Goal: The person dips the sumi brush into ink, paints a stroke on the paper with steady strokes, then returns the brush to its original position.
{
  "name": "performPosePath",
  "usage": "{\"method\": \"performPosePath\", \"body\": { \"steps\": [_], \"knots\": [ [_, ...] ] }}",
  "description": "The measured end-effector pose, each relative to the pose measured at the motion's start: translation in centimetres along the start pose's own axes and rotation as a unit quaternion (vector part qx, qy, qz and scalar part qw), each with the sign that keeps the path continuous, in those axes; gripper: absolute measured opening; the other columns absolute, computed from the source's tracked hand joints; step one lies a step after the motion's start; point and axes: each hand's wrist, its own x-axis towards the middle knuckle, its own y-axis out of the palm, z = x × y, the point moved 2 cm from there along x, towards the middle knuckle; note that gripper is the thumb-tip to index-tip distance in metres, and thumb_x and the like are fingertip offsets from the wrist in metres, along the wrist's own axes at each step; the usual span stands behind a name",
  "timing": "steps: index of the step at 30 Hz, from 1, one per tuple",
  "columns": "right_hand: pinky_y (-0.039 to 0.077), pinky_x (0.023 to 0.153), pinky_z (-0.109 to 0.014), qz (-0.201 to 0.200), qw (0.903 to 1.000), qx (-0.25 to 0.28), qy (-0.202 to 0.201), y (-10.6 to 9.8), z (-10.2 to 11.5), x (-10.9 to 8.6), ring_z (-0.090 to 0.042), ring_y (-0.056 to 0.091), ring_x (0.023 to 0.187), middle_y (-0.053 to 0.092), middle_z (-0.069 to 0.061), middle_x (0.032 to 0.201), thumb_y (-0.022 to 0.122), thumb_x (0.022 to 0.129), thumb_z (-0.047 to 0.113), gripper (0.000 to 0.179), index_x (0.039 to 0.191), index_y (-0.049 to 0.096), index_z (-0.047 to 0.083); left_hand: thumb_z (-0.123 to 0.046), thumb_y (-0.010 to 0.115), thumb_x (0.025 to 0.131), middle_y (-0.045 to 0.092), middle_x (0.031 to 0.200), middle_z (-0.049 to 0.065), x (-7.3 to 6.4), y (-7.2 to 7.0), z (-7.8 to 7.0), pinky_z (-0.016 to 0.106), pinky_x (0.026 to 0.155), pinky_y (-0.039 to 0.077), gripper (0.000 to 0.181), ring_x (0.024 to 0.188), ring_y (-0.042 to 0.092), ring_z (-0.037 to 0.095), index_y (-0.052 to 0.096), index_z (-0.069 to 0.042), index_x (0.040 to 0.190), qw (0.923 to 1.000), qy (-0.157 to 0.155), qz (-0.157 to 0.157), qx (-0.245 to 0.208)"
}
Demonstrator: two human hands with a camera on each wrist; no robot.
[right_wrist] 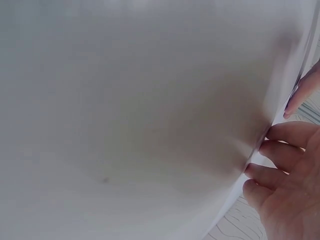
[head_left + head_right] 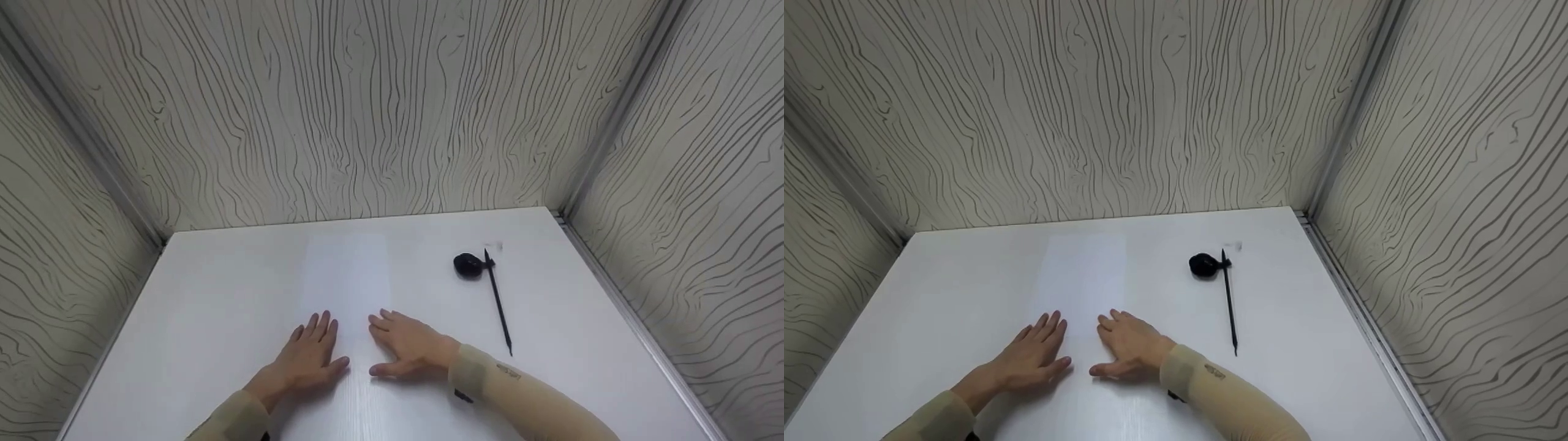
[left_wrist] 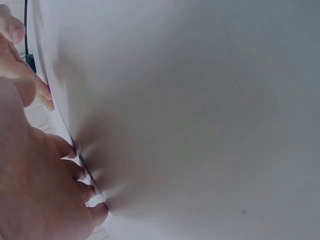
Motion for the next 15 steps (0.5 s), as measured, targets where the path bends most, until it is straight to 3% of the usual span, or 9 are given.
{"method": "performPosePath", "body": {
  "steps": [15],
  "knots": [
    [0.026,0.143,-0.046,-0.010,0.9998,0.015,0.010,0.2,-1.0,-2.3,-0.033,0.031,0.175,0.032,-0.005,0.186,0.048,0.103,0.085,0.103,0.175,0.039,0.012,-0.073,0.048,0.108,0.020,0.189,0.021,-0.1,0.5,-1.5,0.069,0.140,0.024,0.101,0.177,0.020,0.044,0.029,-0.003,0.177,0.9995,0.030,0.013,-0.003]
  ]
}}
